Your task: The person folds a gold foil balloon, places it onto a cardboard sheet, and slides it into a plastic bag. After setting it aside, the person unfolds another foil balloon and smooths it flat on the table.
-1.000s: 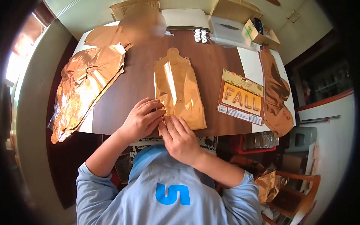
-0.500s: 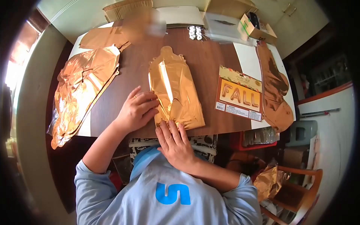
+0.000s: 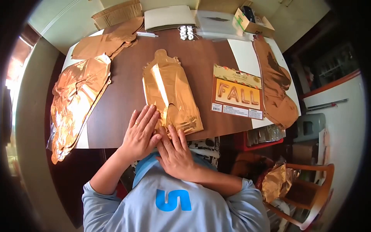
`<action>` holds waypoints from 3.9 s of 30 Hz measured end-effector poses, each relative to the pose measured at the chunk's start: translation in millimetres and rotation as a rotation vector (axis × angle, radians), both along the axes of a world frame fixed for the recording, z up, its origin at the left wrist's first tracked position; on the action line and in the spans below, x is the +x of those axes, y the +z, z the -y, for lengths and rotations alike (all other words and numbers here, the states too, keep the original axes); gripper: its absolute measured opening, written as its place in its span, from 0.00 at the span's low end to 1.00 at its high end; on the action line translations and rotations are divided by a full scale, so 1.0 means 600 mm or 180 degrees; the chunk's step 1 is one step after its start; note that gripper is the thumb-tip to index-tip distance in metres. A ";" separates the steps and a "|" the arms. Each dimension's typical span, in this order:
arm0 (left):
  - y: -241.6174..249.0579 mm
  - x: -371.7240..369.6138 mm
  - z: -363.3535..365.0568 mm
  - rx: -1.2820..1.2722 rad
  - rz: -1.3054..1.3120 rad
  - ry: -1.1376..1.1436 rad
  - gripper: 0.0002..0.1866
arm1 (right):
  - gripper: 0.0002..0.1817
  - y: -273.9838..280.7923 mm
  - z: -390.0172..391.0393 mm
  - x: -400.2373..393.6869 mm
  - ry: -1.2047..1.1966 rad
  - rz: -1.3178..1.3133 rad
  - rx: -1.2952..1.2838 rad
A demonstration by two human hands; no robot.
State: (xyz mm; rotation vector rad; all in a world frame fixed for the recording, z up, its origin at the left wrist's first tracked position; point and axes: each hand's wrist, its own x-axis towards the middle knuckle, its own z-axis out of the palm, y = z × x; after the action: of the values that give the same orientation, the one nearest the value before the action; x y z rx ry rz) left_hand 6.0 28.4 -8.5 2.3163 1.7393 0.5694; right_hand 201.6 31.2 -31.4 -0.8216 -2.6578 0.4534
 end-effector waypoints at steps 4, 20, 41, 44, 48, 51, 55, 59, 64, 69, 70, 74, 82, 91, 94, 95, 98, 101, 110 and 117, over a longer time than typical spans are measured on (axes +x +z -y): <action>-0.007 0.003 0.001 0.0021 -0.0323 -0.0034 0.34 | 0.32 0.039 -0.013 0.030 -0.0137 -0.0159 0.0042; -0.009 0.015 0.000 -0.0063 -0.0510 0.0099 0.36 | 0.40 0.014 -0.136 0.015 -0.0616 0.0400 0.0642; -0.009 0.059 -0.002 0.0060 -0.0400 0.0281 0.46 | 0.18 0.095 -0.131 0.144 -0.1692 -0.0966 -0.3394; -0.009 0.054 0.005 -0.0003 -0.0483 0.0142 0.49 | 0.20 0.091 -0.122 0.152 -0.1698 -0.1135 -0.3995; -0.002 0.043 0.013 -0.0036 -0.0484 -0.0003 0.49 | 0.19 0.080 -0.098 0.160 -0.1632 -0.1575 -0.4577; -0.002 0.040 0.015 -0.0004 -0.0478 -0.0080 0.49 | 0.20 0.079 -0.090 0.161 -0.1620 -0.1489 -0.4532; -0.002 0.037 0.017 0.0006 -0.0471 -0.0165 0.49 | 0.21 0.076 -0.082 0.164 -0.1515 -0.1393 -0.4345; -0.001 0.033 0.017 -0.0017 -0.0454 -0.0275 0.49 | 0.21 0.066 -0.070 0.163 -0.1439 -0.1754 -0.4399; 0.000 0.031 0.018 -0.0070 -0.0516 -0.0364 0.49 | 0.21 0.068 -0.069 0.153 -0.1432 -0.1888 -0.4259; 0.000 0.033 0.017 -0.0020 -0.0555 -0.0361 0.48 | 0.17 0.095 -0.090 0.133 -0.1555 -0.1213 -0.3452; 0.001 0.033 0.017 -0.0030 -0.0570 -0.0356 0.48 | 0.16 0.093 -0.093 0.130 -0.1581 -0.1146 -0.3236; -0.003 0.034 0.018 0.0040 -0.0560 -0.0293 0.48 | 0.12 0.077 -0.103 0.121 -0.1684 -0.1082 -0.2771; 0.001 0.038 0.013 0.0001 -0.0640 -0.0161 0.50 | 0.14 0.070 -0.139 0.102 -0.1486 -0.1298 -0.2555; -0.005 0.037 0.014 0.0059 -0.0556 -0.0113 0.51 | 0.28 0.059 -0.120 0.089 -0.1448 -0.1244 -0.1395; -0.009 0.036 0.016 0.0215 -0.0590 -0.0203 0.50 | 0.28 0.040 -0.114 0.091 -0.1347 -0.1177 -0.0863; -0.011 0.035 0.016 0.0283 -0.0618 -0.0254 0.49 | 0.28 0.035 -0.115 0.091 -0.1224 -0.1158 -0.0520; -0.014 0.031 0.016 0.0346 -0.0759 -0.0601 0.47 | 0.27 0.025 -0.113 0.091 -0.0965 -0.1035 0.0208; -0.010 0.028 0.015 0.0271 -0.0755 -0.0831 0.45 | 0.24 0.023 -0.105 0.097 -0.0884 -0.0827 0.0402; -0.013 0.024 0.015 0.0516 -0.1015 -0.1058 0.30 | 0.15 0.032 -0.101 0.110 -0.0963 -0.1150 0.0404; -0.010 0.012 0.023 0.0647 -0.0640 -0.1328 0.26 | 0.10 0.058 -0.060 0.146 -0.1433 -0.1309 -0.1450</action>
State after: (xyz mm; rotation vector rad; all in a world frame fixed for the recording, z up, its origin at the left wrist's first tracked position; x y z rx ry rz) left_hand 13.4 14.5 -14.4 2.8563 1.2507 0.4656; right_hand 289.4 67.0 3.4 -1.2578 -1.9398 0.9967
